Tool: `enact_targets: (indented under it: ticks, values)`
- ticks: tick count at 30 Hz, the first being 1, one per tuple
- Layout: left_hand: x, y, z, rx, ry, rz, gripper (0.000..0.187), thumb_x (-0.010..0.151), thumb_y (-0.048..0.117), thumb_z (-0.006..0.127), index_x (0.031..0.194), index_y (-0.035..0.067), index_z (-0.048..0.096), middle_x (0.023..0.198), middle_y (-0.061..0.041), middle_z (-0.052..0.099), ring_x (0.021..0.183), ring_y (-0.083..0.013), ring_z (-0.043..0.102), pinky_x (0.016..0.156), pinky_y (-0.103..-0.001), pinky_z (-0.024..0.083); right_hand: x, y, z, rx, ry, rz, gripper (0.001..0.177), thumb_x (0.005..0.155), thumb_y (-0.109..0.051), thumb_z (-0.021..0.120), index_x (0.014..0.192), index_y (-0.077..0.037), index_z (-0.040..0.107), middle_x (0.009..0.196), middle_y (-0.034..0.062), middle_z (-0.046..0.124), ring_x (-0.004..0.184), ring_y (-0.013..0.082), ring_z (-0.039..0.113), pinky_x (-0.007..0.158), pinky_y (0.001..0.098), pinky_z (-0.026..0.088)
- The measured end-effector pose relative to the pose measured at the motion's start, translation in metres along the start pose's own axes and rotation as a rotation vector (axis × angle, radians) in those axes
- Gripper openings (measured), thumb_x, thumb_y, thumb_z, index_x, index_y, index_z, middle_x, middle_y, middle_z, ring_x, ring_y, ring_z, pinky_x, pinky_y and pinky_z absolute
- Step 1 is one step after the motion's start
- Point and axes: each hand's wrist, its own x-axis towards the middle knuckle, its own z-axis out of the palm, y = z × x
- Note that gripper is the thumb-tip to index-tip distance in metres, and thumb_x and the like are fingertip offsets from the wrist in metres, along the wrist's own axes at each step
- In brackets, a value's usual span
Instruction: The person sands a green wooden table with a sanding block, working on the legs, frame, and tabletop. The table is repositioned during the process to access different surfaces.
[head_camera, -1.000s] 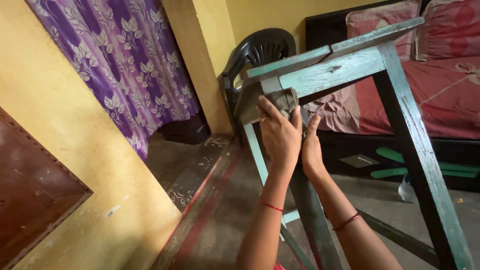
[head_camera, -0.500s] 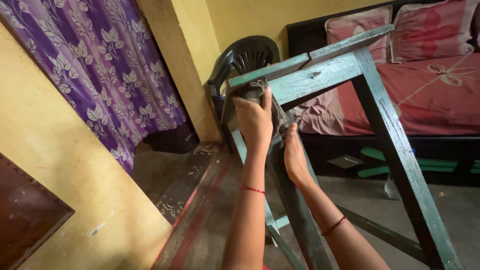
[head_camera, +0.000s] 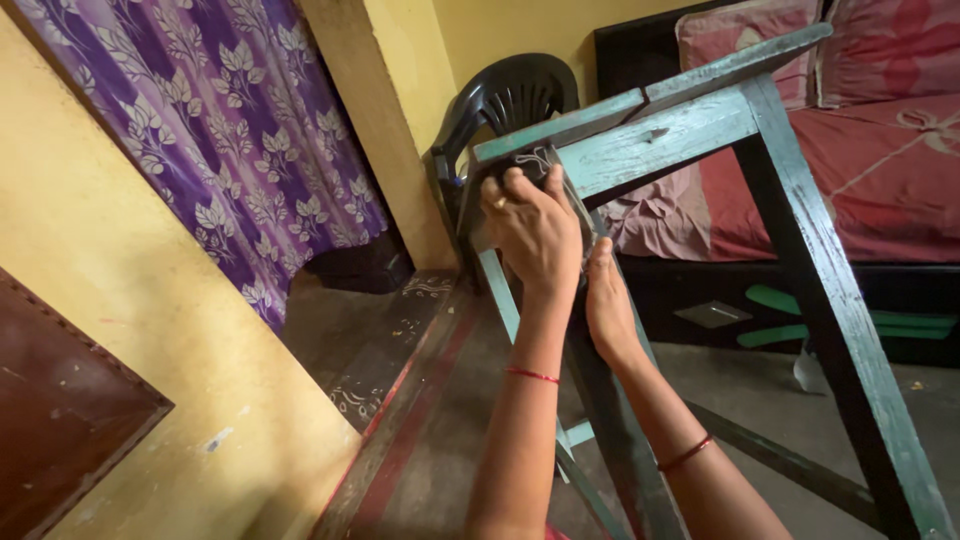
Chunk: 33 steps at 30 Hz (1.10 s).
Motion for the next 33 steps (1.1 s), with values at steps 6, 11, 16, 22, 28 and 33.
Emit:
enact_targets:
  ticks: [6,11,16,22,28,33]
  values:
    - [-0.025,0.006,-0.022,0.056,0.107,0.222,0.054,0.103,0.035,0.058,0.138,-0.006,0.054,0.147,-0.045,0.039,0.133,-0.0585,0.050,0.109,-0.055,0.051,-0.005,-0.018,-0.001,0.100,-0.046,0.135,0.081,0.105,-0.058,0.017,0.148,0.003,0.048,0.147,0.0165,0.058,0.136,0.0222,0.053,0.114,0.0324,0.039]
    - [-0.022,-0.002,-0.020,-0.084,-0.031,0.139,0.057,0.105,0.037,0.059,0.147,0.000,0.051,0.147,-0.053,0.035,0.137,-0.0625,0.046,0.106,-0.056,0.050,-0.004,-0.009,-0.003,0.007,-0.054,0.085,0.081,0.106,-0.058,0.019,0.149,0.006,0.044,0.150,0.0193,0.055,0.139,0.0228,0.050,0.115,0.0326,0.037]
    - [-0.021,-0.011,-0.009,-0.269,0.014,0.089,0.065,0.100,0.043,0.065,0.150,0.005,0.051,0.146,-0.049,0.042,0.139,-0.0615,0.046,0.111,-0.058,0.048,0.004,0.012,-0.006,-0.018,-0.032,0.019,0.079,0.109,-0.055,0.022,0.154,0.010,0.033,0.159,0.0227,0.042,0.148,0.0249,0.037,0.120,0.0336,0.028]
    - [-0.024,-0.015,-0.013,-0.401,0.058,0.076,0.066,0.099,0.044,0.067,0.151,0.008,0.050,0.148,-0.047,0.041,0.141,-0.0590,0.044,0.116,-0.056,0.047,0.000,-0.003,-0.005,0.018,-0.061,0.021,0.077,0.110,-0.052,0.021,0.153,0.011,0.034,0.159,0.0221,0.042,0.148,0.0242,0.039,0.119,0.0326,0.031]
    - [-0.038,-0.013,-0.010,-0.409,0.040,0.039,0.064,0.101,0.044,0.066,0.154,0.012,0.050,0.157,-0.045,0.034,0.144,-0.0594,0.043,0.117,-0.056,0.047,0.005,0.000,-0.011,0.116,-0.045,0.083,0.085,0.106,-0.061,0.022,0.153,0.007,0.039,0.156,0.0194,0.049,0.142,0.0245,0.046,0.117,0.0327,0.035]
    - [-0.057,-0.012,-0.016,-0.336,0.020,0.061,0.062,0.100,0.045,0.067,0.152,0.015,0.052,0.160,-0.044,0.033,0.146,-0.0607,0.041,0.117,-0.056,0.045,0.005,-0.003,-0.009,0.170,-0.034,0.118,0.100,0.098,-0.076,0.019,0.157,0.004,0.035,0.158,0.0165,0.043,0.144,0.0213,0.041,0.117,0.0319,0.031]
